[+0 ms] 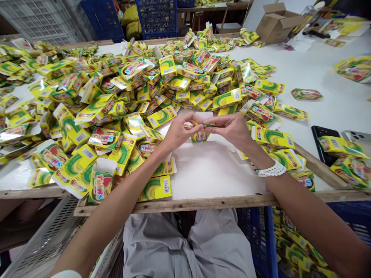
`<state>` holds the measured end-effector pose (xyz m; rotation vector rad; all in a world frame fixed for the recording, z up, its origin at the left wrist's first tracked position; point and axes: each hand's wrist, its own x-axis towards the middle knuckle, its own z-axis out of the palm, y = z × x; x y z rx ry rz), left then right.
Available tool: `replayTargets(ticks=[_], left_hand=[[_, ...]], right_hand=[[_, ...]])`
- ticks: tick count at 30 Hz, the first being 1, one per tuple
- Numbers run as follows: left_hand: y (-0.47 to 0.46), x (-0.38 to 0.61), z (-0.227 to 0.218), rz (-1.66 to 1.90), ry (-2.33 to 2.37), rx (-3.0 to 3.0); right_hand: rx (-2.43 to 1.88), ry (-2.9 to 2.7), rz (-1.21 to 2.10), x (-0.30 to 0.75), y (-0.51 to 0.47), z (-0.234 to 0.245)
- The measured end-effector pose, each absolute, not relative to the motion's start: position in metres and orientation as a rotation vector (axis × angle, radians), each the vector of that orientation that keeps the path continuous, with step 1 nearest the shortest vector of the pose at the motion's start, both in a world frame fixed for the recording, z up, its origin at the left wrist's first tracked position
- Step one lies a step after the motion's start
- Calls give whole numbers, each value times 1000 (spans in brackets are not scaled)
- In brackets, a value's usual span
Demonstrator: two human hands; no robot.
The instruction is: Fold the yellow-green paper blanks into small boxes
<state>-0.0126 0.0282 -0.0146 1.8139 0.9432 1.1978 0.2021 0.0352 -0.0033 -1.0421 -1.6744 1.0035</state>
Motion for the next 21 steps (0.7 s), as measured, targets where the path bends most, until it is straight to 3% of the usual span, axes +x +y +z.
replayTargets(ticks=[8,17,21], left_hand=[[22,-11,-8,1152,819,1824],[18,-3,-13,1177,851,1877],[17,-4,-11,1162,818,1836]], right_hand=[[-997,-1458,880,198,27,4],[-1024,-1258,1254,186,16,19],[-1091,-1253,1223,188,19,17]])
